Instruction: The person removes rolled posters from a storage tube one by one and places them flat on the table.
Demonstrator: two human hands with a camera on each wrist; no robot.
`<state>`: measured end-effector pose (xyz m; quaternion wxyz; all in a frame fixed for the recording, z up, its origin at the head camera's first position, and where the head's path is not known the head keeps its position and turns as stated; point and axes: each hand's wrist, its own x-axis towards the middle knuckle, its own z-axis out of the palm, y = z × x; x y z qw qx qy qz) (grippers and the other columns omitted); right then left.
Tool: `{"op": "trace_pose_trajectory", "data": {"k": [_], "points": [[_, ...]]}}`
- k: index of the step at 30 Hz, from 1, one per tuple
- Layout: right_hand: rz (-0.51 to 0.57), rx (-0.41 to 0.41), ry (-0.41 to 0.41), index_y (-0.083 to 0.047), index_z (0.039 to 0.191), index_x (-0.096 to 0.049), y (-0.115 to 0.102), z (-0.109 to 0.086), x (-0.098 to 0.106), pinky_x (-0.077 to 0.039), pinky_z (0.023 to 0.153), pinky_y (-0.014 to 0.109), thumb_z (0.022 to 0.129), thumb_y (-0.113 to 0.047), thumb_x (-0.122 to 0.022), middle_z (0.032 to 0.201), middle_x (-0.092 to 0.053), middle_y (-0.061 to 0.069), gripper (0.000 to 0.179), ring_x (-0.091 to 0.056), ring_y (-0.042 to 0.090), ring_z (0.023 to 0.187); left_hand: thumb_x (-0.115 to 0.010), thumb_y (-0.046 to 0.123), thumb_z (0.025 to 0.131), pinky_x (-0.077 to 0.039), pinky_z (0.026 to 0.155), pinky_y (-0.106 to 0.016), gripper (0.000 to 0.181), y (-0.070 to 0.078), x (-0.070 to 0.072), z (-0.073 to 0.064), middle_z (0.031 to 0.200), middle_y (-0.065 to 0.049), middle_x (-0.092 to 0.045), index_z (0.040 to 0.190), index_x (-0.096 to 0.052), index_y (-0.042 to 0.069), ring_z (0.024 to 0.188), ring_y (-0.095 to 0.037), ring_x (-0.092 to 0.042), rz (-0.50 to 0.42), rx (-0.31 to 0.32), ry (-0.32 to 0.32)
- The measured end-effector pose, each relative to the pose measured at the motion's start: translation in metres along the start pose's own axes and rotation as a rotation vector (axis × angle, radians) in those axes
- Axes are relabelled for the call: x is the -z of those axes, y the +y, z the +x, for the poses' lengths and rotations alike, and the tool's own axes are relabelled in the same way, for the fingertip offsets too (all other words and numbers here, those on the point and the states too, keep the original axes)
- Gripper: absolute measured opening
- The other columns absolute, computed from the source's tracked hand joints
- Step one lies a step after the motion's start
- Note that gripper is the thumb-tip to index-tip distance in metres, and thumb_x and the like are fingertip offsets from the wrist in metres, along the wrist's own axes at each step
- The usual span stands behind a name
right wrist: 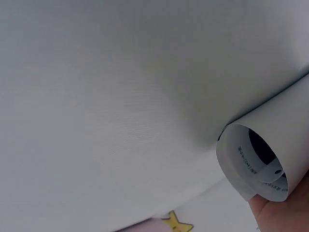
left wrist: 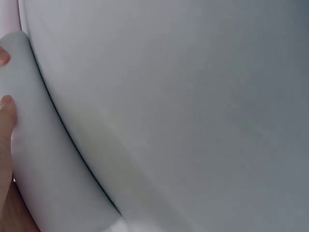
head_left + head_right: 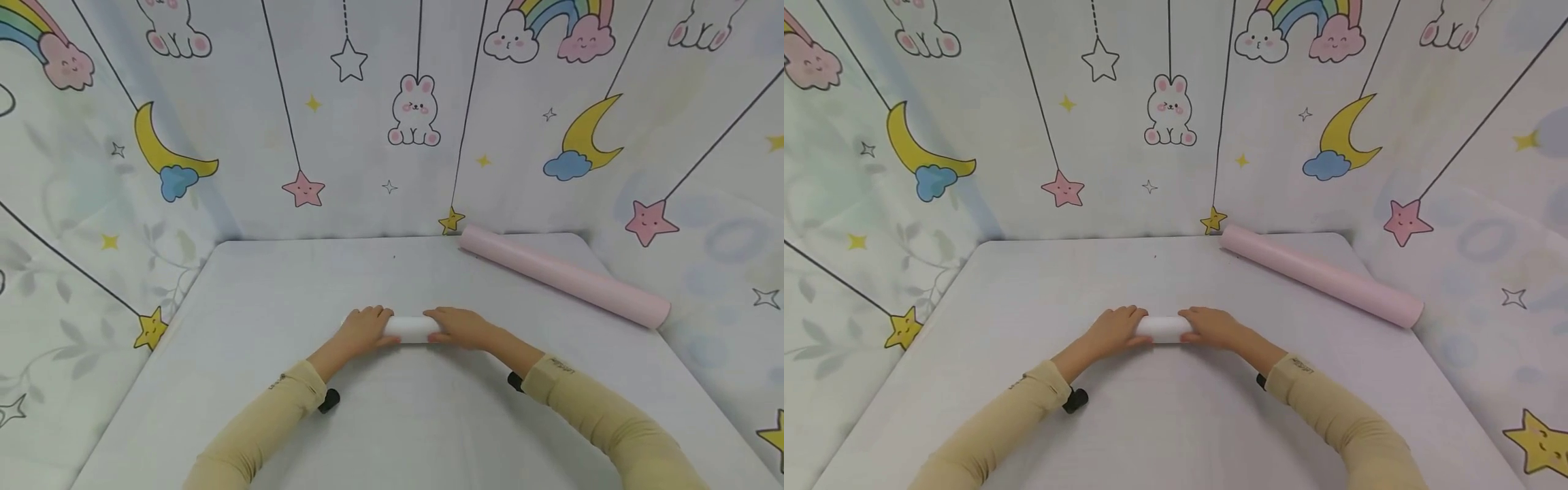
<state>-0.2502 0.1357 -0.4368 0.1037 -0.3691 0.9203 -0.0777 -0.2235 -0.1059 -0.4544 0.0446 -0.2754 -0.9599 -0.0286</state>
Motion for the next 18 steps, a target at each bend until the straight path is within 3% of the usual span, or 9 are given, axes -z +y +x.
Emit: {"op": "trace_pose_trajectory", "data": {"k": [9, 18], "points": [[-0.041, 0.042, 0.022, -0.002, 0.130, -0.045, 0.013, -0.016, 0.001, -0.043, 0.089, 0.043, 0.091, -0.039, -0.053, 0.121, -0.054, 0.013, 0.055, -0.053, 0.027, 0.110, -0.049, 0.046, 0.091, -0.048, 0.075, -0.037, 0.054, -0.016, 0.002, -0.020, 0.103, -0.011, -0.058, 0.121, -0.051, 0.002, 0.090, -0.025, -0.058, 0.006, -0.046, -0.022], [-0.030, 0.038, 0.008, -0.002, 0.133, -0.042, 0.015, -0.026, 0.003, -0.041, 0.091, 0.045, 0.091, -0.041, -0.052, 0.125, -0.052, 0.015, 0.058, -0.050, 0.030, 0.113, -0.045, 0.045, 0.093, -0.047, 0.079, -0.039, 0.053, -0.010, 0.003, -0.021, 0.103, -0.010, -0.059, 0.124, -0.050, 0.003, 0.094, -0.023, -0.057, 0.043, -0.071, -0.044]]}}
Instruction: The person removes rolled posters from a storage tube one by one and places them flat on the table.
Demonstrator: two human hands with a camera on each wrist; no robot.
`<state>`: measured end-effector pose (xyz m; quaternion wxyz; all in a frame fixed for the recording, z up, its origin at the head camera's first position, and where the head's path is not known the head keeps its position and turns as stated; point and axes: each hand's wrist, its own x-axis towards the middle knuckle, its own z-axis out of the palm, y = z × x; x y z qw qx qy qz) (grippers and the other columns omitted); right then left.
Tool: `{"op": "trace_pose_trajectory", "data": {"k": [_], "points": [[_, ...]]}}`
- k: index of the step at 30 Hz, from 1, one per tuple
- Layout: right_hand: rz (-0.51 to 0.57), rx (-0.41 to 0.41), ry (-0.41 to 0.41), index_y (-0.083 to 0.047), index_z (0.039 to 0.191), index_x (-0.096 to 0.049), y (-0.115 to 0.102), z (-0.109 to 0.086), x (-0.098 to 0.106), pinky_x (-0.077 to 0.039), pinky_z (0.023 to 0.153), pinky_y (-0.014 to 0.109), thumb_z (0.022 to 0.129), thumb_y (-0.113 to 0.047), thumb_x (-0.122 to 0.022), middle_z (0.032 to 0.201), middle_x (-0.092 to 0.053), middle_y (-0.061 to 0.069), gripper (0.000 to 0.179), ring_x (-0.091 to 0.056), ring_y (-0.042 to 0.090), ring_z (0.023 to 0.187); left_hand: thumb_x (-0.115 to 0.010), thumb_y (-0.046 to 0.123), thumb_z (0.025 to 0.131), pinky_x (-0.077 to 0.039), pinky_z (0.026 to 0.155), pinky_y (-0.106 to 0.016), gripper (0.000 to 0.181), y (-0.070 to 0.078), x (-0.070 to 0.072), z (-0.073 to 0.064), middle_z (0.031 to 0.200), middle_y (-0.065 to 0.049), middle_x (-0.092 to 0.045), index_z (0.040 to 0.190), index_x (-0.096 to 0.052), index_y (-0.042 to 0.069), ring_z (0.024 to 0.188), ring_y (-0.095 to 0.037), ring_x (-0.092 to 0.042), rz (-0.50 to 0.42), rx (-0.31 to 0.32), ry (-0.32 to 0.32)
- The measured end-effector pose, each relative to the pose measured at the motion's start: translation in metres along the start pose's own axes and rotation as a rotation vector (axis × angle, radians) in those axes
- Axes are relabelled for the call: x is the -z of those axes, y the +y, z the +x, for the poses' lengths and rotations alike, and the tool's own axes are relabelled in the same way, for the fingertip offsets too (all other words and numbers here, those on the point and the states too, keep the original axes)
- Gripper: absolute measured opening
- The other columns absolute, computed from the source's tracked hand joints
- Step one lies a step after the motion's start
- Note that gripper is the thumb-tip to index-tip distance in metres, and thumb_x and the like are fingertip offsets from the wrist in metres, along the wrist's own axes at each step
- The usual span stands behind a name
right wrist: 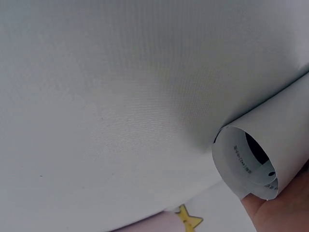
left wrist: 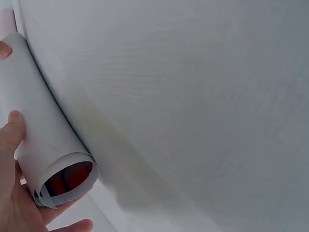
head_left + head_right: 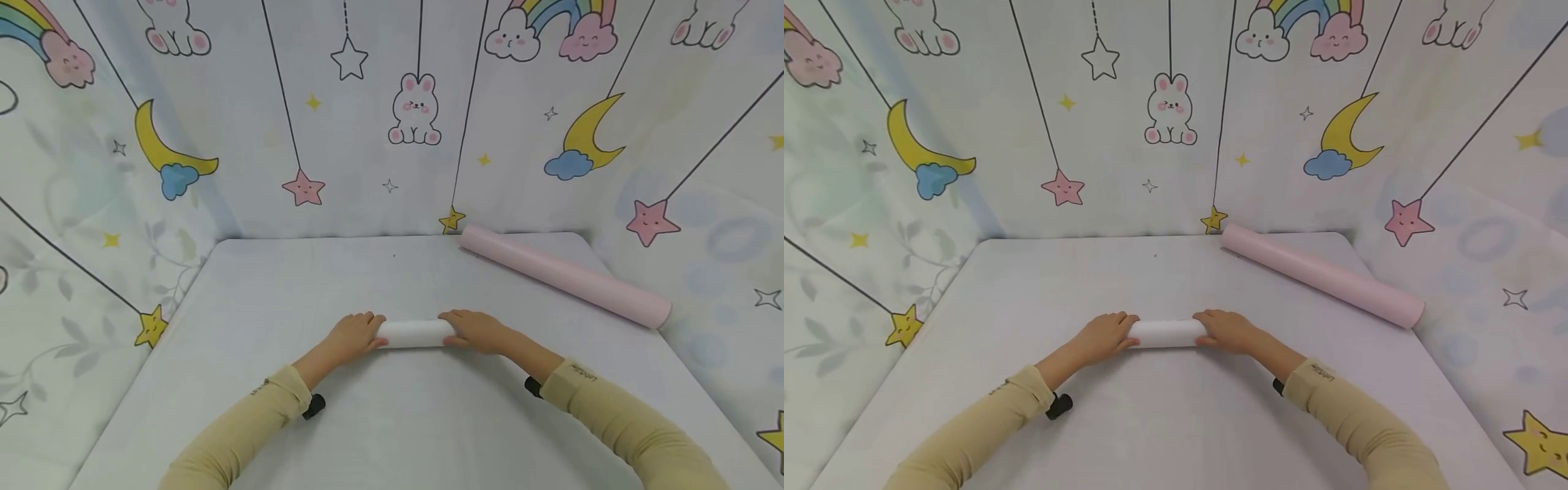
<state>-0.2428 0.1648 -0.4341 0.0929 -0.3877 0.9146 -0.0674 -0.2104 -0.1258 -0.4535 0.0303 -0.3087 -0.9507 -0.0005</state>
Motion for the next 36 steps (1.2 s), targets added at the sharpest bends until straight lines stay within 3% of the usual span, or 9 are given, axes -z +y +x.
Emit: {"op": "trace_pose_trajectory", "data": {"k": [4, 9, 15, 23, 30, 36], "points": [[-0.009, -0.006, 0.015, -0.002, 0.135, -0.041, -0.002, -0.003, 0.001, -0.042, 0.090, 0.045, 0.090, -0.041, -0.053, 0.125, -0.053, 0.016, 0.060, -0.051, 0.031, 0.113, -0.045, 0.047, 0.093, -0.048, 0.074, -0.036, 0.053, 0.003, 0.005, 0.002, 0.103, -0.007, -0.059, 0.132, -0.046, 0.011, 0.087, -0.022, -0.059, -0.005, 0.015, -0.037], [-0.053, 0.016, 0.041, -0.007, 0.136, -0.040, -0.008, -0.005, -0.004, -0.044, 0.088, 0.042, 0.089, -0.037, -0.057, 0.121, -0.057, 0.013, 0.059, -0.055, 0.029, 0.108, -0.049, 0.046, 0.091, -0.048, 0.067, -0.036, 0.050, 0.007, 0.012, -0.001, 0.104, -0.008, -0.059, 0.134, -0.044, 0.019, 0.085, -0.023, -0.060, -0.081, 0.022, -0.095], [-0.045, 0.019, 0.041, -0.010, 0.137, -0.039, -0.018, -0.003, -0.011, -0.042, 0.090, 0.043, 0.089, -0.034, -0.058, 0.124, -0.055, 0.010, 0.057, -0.053, 0.029, 0.110, -0.046, 0.039, 0.095, -0.047, 0.073, -0.040, 0.038, 0.011, 0.019, -0.005, 0.103, -0.009, -0.062, 0.126, -0.052, 0.018, 0.092, -0.025, -0.060, -0.185, 0.070, -0.122], [-0.052, 0.004, 0.056, -0.003, 0.134, -0.042, -0.023, -0.001, -0.012, -0.031, 0.100, 0.047, 0.088, -0.026, -0.059, 0.128, -0.051, 0.013, 0.054, -0.047, 0.028, 0.118, -0.046, 0.029, 0.096, -0.046, 0.082, -0.040, 0.029, 0.015, 0.021, 0.005, 0.111, -0.009, -0.061, 0.119, -0.054, 0.013, 0.102, -0.023, -0.058, -0.341, 0.076, -0.134], [-0.046, 0.109, 0.076, -0.002, 0.137, -0.037, -0.022, 0.003, -0.011, -0.027, 0.101, 0.053, 0.085, -0.015, -0.062, 0.132, -0.048, 0.014, 0.059, -0.045, 0.026, 0.121, -0.048, 0.016, 0.092, -0.042, 0.089, -0.041, 0.032, 0.017, 0.025, 0.016, 0.114, -0.011, -0.061, 0.123, -0.055, 0.012, 0.107, -0.025, -0.056, -0.421, 0.015, -0.121], [-0.063, 0.157, 0.105, 0.000, 0.137, -0.037, -0.021, 0.006, -0.009, -0.024, 0.102, 0.054, 0.082, -0.005, -0.064, 0.135, -0.044, 0.015, 0.062, -0.041, 0.029, 0.125, -0.051, 0.018, 0.091, -0.046, 0.082, -0.037, 0.031, 0.018, 0.029, 0.022, 0.104, -0.008, -0.064, 0.121, -0.057, 0.015, 0.095, -0.020, -0.060, -0.438, 0.027, -0.177]]}}
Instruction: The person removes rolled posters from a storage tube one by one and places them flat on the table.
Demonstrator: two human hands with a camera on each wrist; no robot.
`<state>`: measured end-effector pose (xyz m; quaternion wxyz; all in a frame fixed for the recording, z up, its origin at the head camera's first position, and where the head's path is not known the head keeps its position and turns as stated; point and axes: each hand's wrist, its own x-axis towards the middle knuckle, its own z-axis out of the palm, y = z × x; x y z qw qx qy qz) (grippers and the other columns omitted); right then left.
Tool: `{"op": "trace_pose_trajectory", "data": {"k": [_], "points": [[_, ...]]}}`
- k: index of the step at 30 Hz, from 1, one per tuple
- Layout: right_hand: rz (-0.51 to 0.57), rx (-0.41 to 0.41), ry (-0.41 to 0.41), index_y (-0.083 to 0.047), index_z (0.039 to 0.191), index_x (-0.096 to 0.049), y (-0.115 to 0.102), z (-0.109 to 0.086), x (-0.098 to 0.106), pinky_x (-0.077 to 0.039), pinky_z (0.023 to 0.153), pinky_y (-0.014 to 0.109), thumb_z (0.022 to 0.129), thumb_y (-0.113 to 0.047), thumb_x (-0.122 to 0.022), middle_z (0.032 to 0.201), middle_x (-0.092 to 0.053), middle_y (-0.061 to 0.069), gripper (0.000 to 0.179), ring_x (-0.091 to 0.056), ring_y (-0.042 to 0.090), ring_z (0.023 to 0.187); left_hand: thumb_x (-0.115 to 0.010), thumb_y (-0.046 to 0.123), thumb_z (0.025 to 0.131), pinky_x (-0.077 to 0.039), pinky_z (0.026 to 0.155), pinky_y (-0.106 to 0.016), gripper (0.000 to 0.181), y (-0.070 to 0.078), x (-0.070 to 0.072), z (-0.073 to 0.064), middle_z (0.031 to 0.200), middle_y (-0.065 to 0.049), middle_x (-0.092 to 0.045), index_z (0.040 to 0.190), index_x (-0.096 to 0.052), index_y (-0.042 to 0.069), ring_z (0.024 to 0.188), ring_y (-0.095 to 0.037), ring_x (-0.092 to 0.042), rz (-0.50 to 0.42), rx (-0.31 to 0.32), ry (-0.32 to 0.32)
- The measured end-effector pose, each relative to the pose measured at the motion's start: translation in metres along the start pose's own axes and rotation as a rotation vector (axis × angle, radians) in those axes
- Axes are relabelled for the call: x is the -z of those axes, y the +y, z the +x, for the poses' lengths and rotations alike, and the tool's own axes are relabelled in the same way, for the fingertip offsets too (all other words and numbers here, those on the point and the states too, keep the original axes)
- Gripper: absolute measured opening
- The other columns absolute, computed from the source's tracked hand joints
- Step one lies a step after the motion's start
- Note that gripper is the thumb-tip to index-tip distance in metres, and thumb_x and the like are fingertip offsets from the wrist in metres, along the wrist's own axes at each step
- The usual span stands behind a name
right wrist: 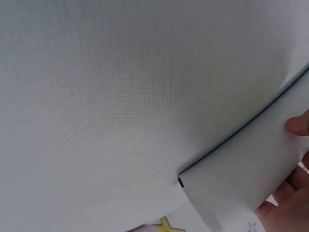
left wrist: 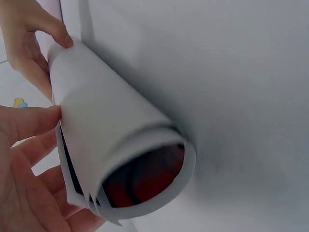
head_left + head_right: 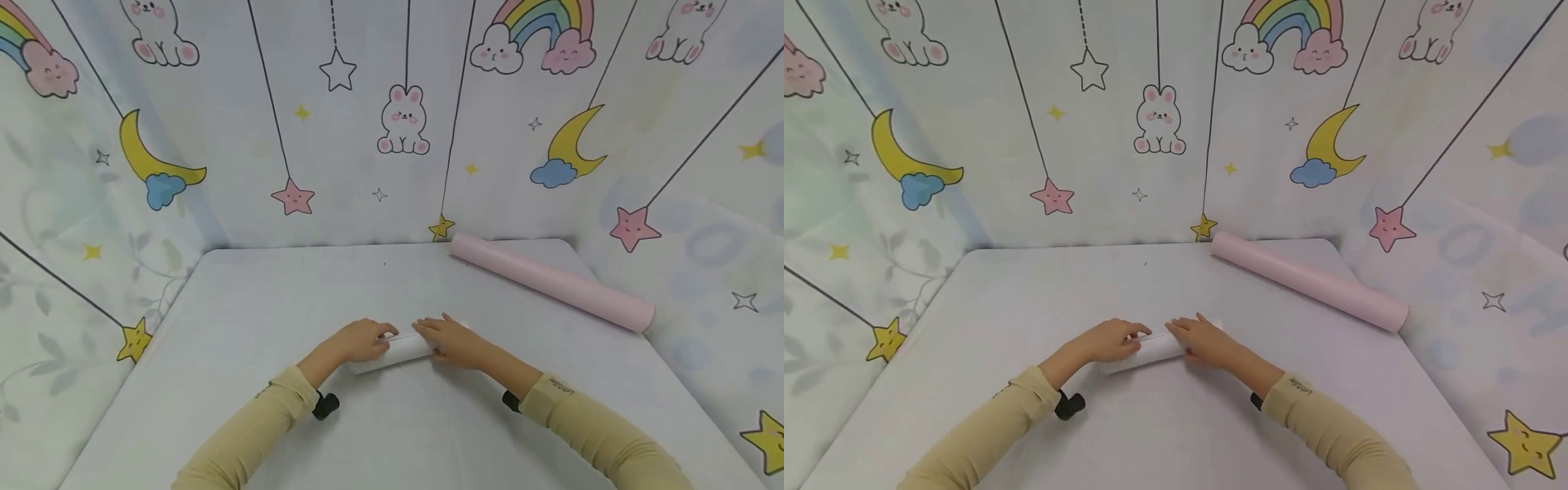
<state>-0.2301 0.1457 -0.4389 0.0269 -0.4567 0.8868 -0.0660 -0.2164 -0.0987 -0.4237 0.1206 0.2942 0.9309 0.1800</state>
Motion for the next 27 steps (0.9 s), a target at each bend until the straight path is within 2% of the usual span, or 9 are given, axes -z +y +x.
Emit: {"op": "trace_pose_trajectory", "data": {"k": [4, 8, 14, 17, 20, 24, 27], "points": [[-0.023, 0.009, 0.023, 0.000, 0.136, -0.040, -0.001, 0.002, 0.003, -0.024, 0.102, 0.052, 0.080, 0.002, -0.063, 0.137, -0.042, 0.016, 0.060, -0.037, 0.031, 0.127, -0.054, 0.023, 0.090, -0.046, 0.078, -0.035, 0.032, 0.001, 0.000, 0.000, 0.102, -0.005, -0.064, 0.122, -0.057, 0.016, 0.092, -0.018, -0.059, -0.015, 0.022, -0.034], [-0.046, 0.024, 0.045, 0.001, 0.134, -0.043, -0.002, 0.004, 0.005, -0.027, 0.102, 0.050, 0.080, 0.006, -0.062, 0.137, -0.042, 0.016, 0.057, -0.037, 0.031, 0.127, -0.056, 0.026, 0.090, -0.046, 0.073, -0.033, 0.034, 0.004, -0.001, -0.002, 0.097, -0.004, -0.063, 0.122, -0.056, 0.014, 0.086, -0.017, -0.058, -0.039, 0.031, -0.039], [-0.091, 0.038, 0.029, -0.001, 0.134, -0.044, -0.001, 0.012, 0.004, -0.029, 0.102, 0.045, 0.082, 0.007, -0.060, 0.138, -0.041, 0.015, 0.055, -0.036, 0.030, 0.128, -0.058, 0.028, 0.088, -0.045, 0.066, -0.029, 0.040, 0.010, -0.005, -0.007, 0.085, -0.001, -0.059, 0.122, -0.053, 0.008, 0.075, -0.013, -0.055, -0.118, 0.045, -0.042], [-0.096, 0.045, 0.025, -0.004, 0.134, -0.044, -0.001, 0.016, 0.003, -0.031, 0.101, 0.043, 0.080, 0.014, -0.058, 0.140, -0.040, 0.013, 0.059, -0.034, 0.028, 0.129, -0.059, 0.028, 0.089, -0.047, 0.057, -0.028, 0.046, 0.015, -0.010, -0.010, 0.077, -0.002, -0.056, 0.126, -0.048, 0.004, 0.061, -0.013, -0.056, -0.224, 0.085, -0.058], [-0.082, 0.050, 0.023, -0.007, 0.136, -0.044, -0.002, 0.020, 0.001, -0.036, 0.098, 0.040, 0.076, 0.020, -0.055, 0.142, -0.038, 0.011, 0.066, -0.033, 0.028, 0.130, -0.059, 0.028, 0.089, -0.049, 0.049, -0.029, 0.056, 0.022, -0.017, -0.012, 0.075, -0.004, -0.055, 0.133, -0.038, 0.001, 0.050, -0.015, -0.056, -0.346, 0.151, -0.069], [-0.052, 0.062, 0.024, -0.009, 0.137, -0.043, -0.005, 0.028, 0.001, -0.046, 0.084, 0.031, 0.073, 0.024, -0.055, 0.144, -0.035, 0.008, 0.073, -0.030, 0.026, 0.132, -0.061, 0.028, 0.088, -0.050, 0.046, -0.031, 0.071, 0.035, -0.026, -0.014, 0.087, -0.014, -0.058, 0.139, -0.023, -0.005, 0.049, -0.017, -0.058, -0.498, 0.212, -0.047], [-0.062, 0.080, 0.019, -0.009, 0.137, -0.042, -0.007, 0.034, 0.001, -0.047, 0.080, 0.027, 0.073, 0.023, -0.056, 0.145, -0.034, 0.008, 0.073, -0.027, 0.024, 0.134, -0.062, 0.027, 0.087, -0.050, 0.046, -0.031, 0.081, 0.043, -0.032, -0.015, 0.098, -0.024, -0.057, 0.139, -0.014, -0.011, 0.050, -0.018, -0.059, -0.580, 0.238, -0.019]]}}
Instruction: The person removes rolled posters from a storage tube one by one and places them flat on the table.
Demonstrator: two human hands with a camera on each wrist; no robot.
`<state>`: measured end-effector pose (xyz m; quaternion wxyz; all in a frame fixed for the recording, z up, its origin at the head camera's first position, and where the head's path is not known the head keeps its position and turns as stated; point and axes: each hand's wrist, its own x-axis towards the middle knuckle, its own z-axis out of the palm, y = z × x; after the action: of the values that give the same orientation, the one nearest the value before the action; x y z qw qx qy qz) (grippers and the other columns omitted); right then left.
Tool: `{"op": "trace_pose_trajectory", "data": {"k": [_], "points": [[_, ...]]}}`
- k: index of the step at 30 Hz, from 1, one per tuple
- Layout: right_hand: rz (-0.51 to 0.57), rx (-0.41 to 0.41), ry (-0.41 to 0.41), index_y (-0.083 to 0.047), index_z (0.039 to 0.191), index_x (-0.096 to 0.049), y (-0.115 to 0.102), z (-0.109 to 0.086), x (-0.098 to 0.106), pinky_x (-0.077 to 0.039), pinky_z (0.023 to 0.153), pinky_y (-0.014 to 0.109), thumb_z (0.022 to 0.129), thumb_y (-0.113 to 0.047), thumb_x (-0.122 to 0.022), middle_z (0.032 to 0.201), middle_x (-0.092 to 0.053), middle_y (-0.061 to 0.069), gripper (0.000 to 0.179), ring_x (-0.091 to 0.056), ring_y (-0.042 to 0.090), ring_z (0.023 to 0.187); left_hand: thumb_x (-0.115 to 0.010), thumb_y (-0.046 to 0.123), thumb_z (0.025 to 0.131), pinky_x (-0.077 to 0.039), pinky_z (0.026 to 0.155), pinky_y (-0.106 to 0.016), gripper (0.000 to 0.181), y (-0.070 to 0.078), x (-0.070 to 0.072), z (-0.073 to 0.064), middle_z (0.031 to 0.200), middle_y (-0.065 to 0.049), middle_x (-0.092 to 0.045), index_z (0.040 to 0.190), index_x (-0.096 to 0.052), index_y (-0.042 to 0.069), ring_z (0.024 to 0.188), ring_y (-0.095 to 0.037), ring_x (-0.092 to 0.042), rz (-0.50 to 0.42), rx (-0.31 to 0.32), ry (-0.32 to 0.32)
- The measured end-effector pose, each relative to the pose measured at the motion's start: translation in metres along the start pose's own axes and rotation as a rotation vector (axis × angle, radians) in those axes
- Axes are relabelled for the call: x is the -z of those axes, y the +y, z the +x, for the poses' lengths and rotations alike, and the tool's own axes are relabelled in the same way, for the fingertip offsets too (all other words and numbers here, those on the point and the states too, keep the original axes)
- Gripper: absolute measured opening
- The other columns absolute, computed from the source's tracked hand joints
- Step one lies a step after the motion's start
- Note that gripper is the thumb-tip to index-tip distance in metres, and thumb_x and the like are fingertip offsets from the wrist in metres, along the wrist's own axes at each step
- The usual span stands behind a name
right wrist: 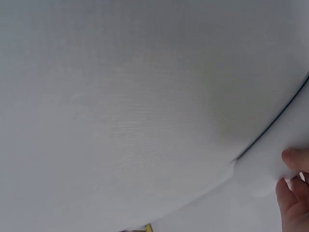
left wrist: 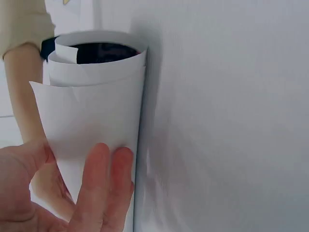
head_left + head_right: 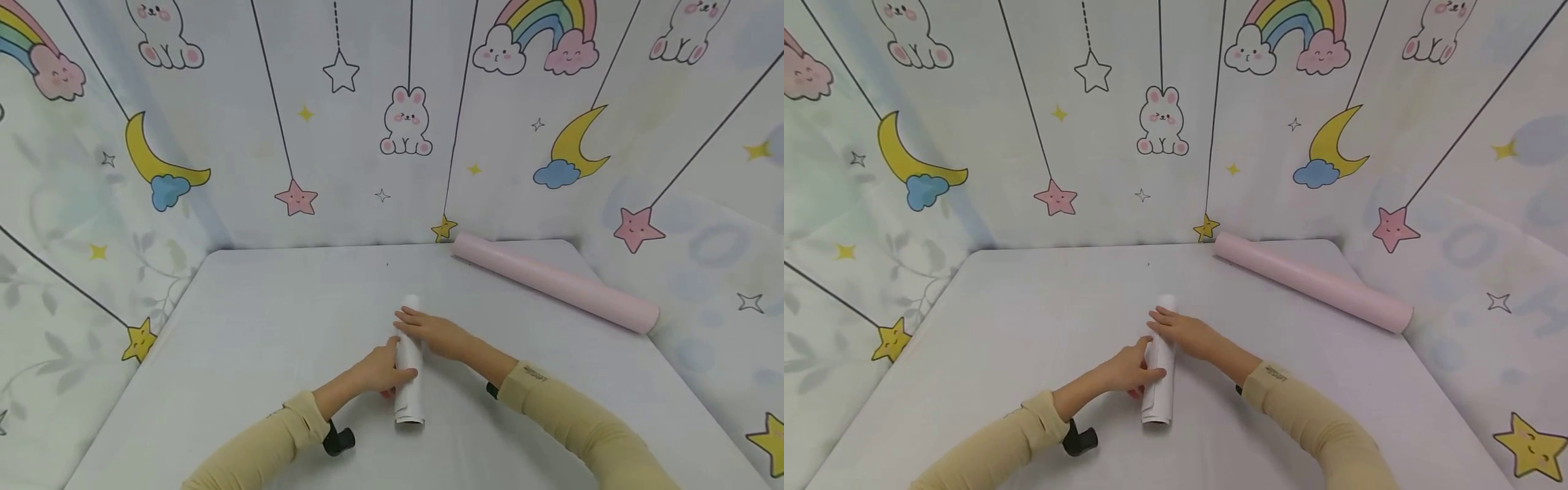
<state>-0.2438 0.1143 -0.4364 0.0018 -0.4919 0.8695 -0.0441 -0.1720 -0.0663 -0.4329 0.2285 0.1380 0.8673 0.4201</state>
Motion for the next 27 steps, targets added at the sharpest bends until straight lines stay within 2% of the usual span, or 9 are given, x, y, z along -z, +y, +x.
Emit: {"op": "trace_pose_trajectory", "data": {"k": [2, 6, 11, 14, 17, 21, 23, 25, 27], "points": [[-0.014, 0.015, -0.004, -0.008, 0.138, -0.040, -0.001, 0.003, 0.000, -0.047, 0.082, 0.028, 0.074, 0.021, -0.057, 0.145, -0.032, 0.008, 0.072, -0.026, 0.024, 0.134, -0.062, 0.027, 0.087, -0.050, 0.046, -0.031, 0.085, 0.002, -0.005, -0.001, 0.102, -0.029, -0.055, 0.139, -0.009, -0.013, 0.051, -0.019, -0.060, -0.035, 0.010, 0.019], [-0.030, 0.044, 0.012, -0.005, 0.138, -0.040, -0.001, 0.006, -0.002, -0.047, 0.083, 0.028, 0.073, 0.020, -0.060, 0.145, -0.033, 0.010, 0.072, -0.027, 0.025, 0.133, -0.063, 0.027, 0.086, -0.050, 0.046, -0.030, 0.089, 0.004, -0.010, -0.001, 0.100, -0.030, -0.056, 0.139, -0.005, -0.015, 0.051, -0.020, -0.061, -0.062, 0.013, 0.060], [-0.017, 0.064, 0.046, -0.004, 0.137, -0.041, 0.000, 0.008, -0.006, -0.044, 0.089, 0.031, 0.075, 0.019, -0.059, 0.143, -0.035, 0.010, 0.069, -0.029, 0.025, 0.133, -0.065, 0.026, 0.085, -0.049, 0.046, -0.030, 0.095, 0.004, -0.013, 0.000, 0.082, -0.019, -0.060, 0.140, 0.003, -0.011, 0.050, -0.020, -0.060, -0.091, -0.011, 0.090], [0.053, 0.045, 0.046, -0.003, 0.138, -0.038, 0.001, 0.008, -0.007, -0.039, 0.095, 0.034, 0.079, 0.014, -0.059, 0.144, -0.034, 0.011, 0.065, -0.029, 0.025, 0.133, -0.065, 0.029, 0.085, -0.048, 0.046, -0.030, 0.098, 0.003, -0.014, 0.000, 0.075, -0.014, -0.059, 0.142, 0.007, -0.006, 0.050, -0.020, -0.059, -0.073, -0.025, 0.098], [0.215, -0.003, 0.039, -0.001, 0.140, -0.034, 0.001, 0.008, -0.006, -0.033, 0.101, 0.038, 0.085, 0.010, -0.052, 0.145, -0.030, 0.014, 0.059, -0.026, 0.026, 0.134, -0.064, 0.037, 0.084, -0.046, 0.048, -0.028, 0.098, 0.001, -0.012, 0.001, 0.073, -0.010, -0.058, 0.144, 0.004, 0.000, 0.053, -0.016, -0.057, 0.050, -0.029, 0.120], [0.369, -0.063, 0.006, -0.001, 0.142, -0.027, 0.000, 0.007, -0.005, -0.024, 0.105, 0.042, 0.089, -0.007, -0.047, 0.147, -0.024, 0.015, 0.057, -0.018, 0.026, 0.136, -0.058, 0.054, 0.082, -0.041, 0.049, -0.029, 0.093, -0.003, -0.009, 0.002, 0.081, -0.011, -0.059, 0.147, -0.011, 0.007, 0.058, -0.014, -0.052, 0.300, -0.010, 0.156], [0.392, -0.083, -0.026, -0.003, 0.144, -0.024, -0.001, 0.007, -0.005, -0.022, 0.106, 0.044, 0.092, -0.025, -0.049, 0.149, -0.020, 0.013, 0.062, -0.013, 0.025, 0.137, -0.055, 0.061, 0.081, -0.042, 0.048, -0.031, 0.092, -0.004, -0.008, 0.002, 0.092, -0.016, -0.057, 0.146, -0.018, 0.008, 0.062, -0.019, -0.053, 0.421, 0.001, 0.179], [0.377, -0.095, -0.058, -0.005, 0.145, -0.020, -0.004, 0.007, -0.006, -0.020, 0.106, 0.046, 0.089, -0.044, -0.051, 0.150, -0.016, 0.012, 0.075, -0.008, 0.024, 0.138, -0.052, 0.066, 0.079, -0.045, 0.050, -0.034, 0.093, -0.004, -0.005, 0.001, 0.109, -0.019, -0.051, 0.145, -0.024, 0.007, 0.075, -0.024, -0.055, 0.540, 0.004, 0.212], [0.355, -0.104, -0.080, -0.006, 0.146, -0.018, -0.006, 0.007, -0.007, -0.019, 0.106, 0.046, 0.085, -0.055, -0.053, 0.151, -0.012, 0.011, 0.085, -0.005, 0.024, 0.139, -0.050, 0.069, 0.078, -0.048, 0.054, -0.036, 0.094, -0.005, -0.002, 0.000, 0.121, -0.021, -0.043, 0.142, -0.029, 0.004, 0.092, -0.030, -0.053, 0.652, -0.016, 0.240]]}}
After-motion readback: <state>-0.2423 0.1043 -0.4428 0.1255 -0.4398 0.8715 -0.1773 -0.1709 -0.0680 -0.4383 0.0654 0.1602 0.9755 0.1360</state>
